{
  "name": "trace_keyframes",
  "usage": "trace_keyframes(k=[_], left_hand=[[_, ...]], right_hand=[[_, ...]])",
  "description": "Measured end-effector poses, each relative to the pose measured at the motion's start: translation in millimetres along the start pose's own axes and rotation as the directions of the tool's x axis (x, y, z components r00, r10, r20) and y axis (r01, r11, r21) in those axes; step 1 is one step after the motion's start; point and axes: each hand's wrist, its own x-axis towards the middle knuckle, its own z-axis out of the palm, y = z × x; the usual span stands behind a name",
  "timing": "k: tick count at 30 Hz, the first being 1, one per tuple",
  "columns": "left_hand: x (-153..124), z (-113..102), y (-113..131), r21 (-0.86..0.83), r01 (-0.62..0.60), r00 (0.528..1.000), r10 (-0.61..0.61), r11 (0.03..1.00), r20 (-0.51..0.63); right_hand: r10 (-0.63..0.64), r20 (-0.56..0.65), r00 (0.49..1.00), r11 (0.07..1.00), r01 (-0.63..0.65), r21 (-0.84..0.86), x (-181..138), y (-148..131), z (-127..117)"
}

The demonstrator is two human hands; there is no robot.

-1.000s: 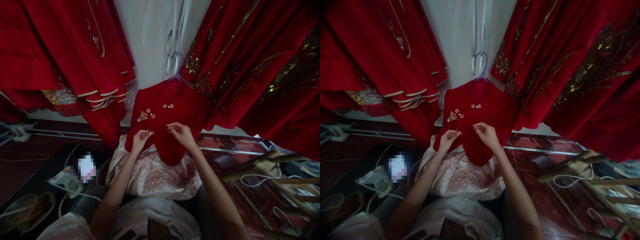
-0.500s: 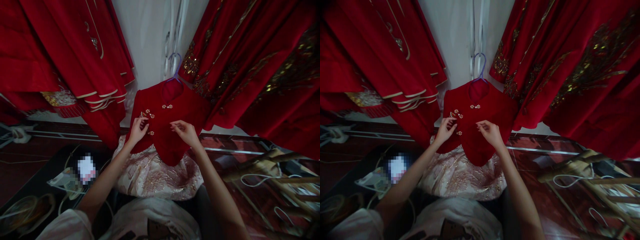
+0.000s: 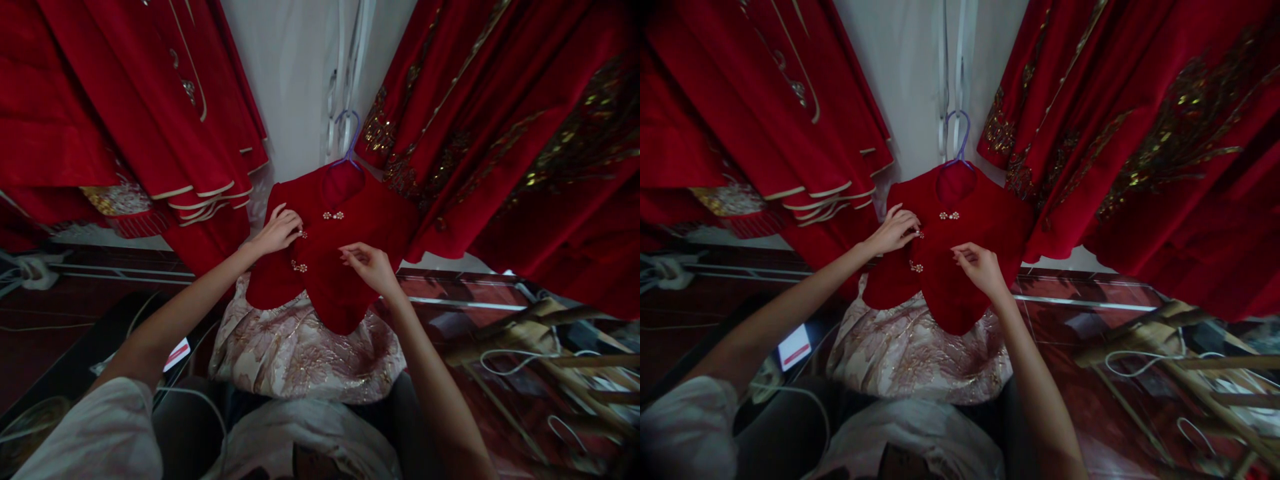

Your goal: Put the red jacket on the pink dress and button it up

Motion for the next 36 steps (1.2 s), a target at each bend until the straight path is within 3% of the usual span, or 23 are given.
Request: trace_keyframes(k=[6, 12, 16, 22, 25, 30, 33, 36], left_hand=[[15, -6, -6, -0.075, -0.016, 0.999, 0.018, 0.997, 0.033], [44, 2, 30, 0.053, 0.006, 0.994, 0.0, 0.999, -0.111], [68, 14, 46, 0.095, 0.013, 0.991, 0.0, 0.995, -0.134], [87, 23, 44, 0.044, 0.018, 0.985, -0.01, 0.999, -0.171], [88, 21, 41, -0.008, -0.008, 0.986, 0.006, 1.0, -0.166], [89, 14, 43, -0.007, -0.109, 0.987, 0.108, 0.994, -0.116], [90, 12, 43, -0.016, -0.125, 0.989, 0.124, 0.992, -0.08], [90, 14, 37, -0.055, -0.08, 0.997, 0.079, 0.995, -0.028]], right_hand=[[-0.005, 0.004, 1.0, 1.0, 0.005, -0.015, 1, 2, -4], [-0.009, 0.008, 1.0, 1.0, 0.009, -0.009, 0, -1, -5], [-0.016, 0.004, 1.0, 1.0, 0.016, -0.007, -1, -4, -8], [-0.026, -0.008, 1.0, 0.999, 0.026, -0.032, -2, -5, -12], [-0.086, -0.104, 0.991, 0.991, 0.074, -0.11, 1, -7, -15], [-0.207, -0.304, 0.93, 0.978, 0.187, -0.093, 37, -23, -16], [-0.216, -0.289, 0.933, 0.974, 0.225, -0.001, 78, -35, -6], [-0.113, -0.201, 0.973, 0.993, 0.117, 0.005, 118, -36, 14]])
